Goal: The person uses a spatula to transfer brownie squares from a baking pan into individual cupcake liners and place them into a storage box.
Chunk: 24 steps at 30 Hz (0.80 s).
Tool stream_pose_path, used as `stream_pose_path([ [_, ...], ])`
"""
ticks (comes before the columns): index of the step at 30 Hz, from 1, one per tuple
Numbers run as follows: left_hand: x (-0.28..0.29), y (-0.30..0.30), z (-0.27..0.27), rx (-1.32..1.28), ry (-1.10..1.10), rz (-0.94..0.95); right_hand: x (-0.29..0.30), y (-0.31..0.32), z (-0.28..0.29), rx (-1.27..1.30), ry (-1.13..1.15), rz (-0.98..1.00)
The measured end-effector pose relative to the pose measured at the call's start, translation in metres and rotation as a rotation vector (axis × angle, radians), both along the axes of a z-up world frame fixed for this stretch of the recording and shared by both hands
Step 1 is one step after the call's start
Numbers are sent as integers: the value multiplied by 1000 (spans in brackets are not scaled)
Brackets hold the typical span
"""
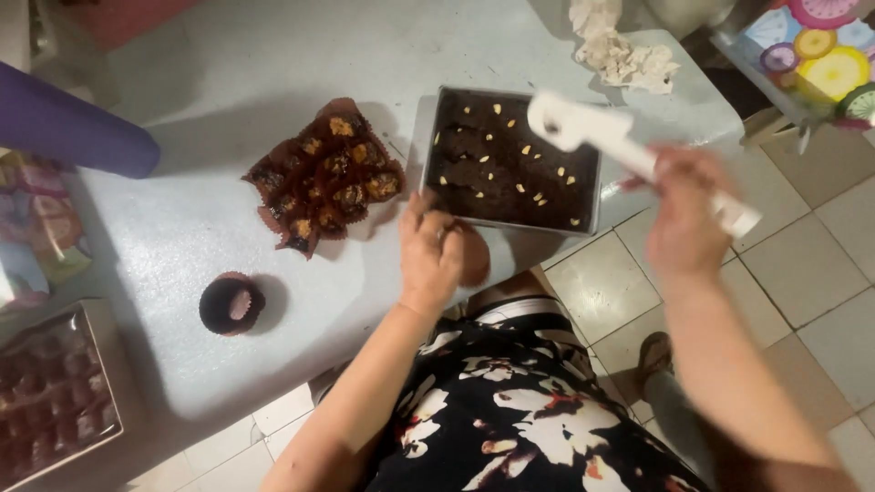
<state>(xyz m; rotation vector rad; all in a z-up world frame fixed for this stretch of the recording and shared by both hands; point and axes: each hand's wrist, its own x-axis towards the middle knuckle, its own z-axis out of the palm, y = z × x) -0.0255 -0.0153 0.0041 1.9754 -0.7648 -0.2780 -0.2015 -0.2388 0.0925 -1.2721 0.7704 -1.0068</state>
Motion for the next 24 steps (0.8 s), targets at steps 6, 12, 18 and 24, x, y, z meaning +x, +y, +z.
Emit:
stream_pose_path([
  [6, -46, 21, 35, 122, 211, -203, -12, 21, -42, 75, -172, -201],
  [12, 25, 7, 17, -28, -184, -86, 17, 2, -61, 230, -236, -90],
  [18, 22, 21, -10, -114, -13, -155, 46, 0, -68, 418, -309, -107],
  [24, -20, 68, 15, -32, -66, -231, 55, -8, -64, 456, -313, -18],
])
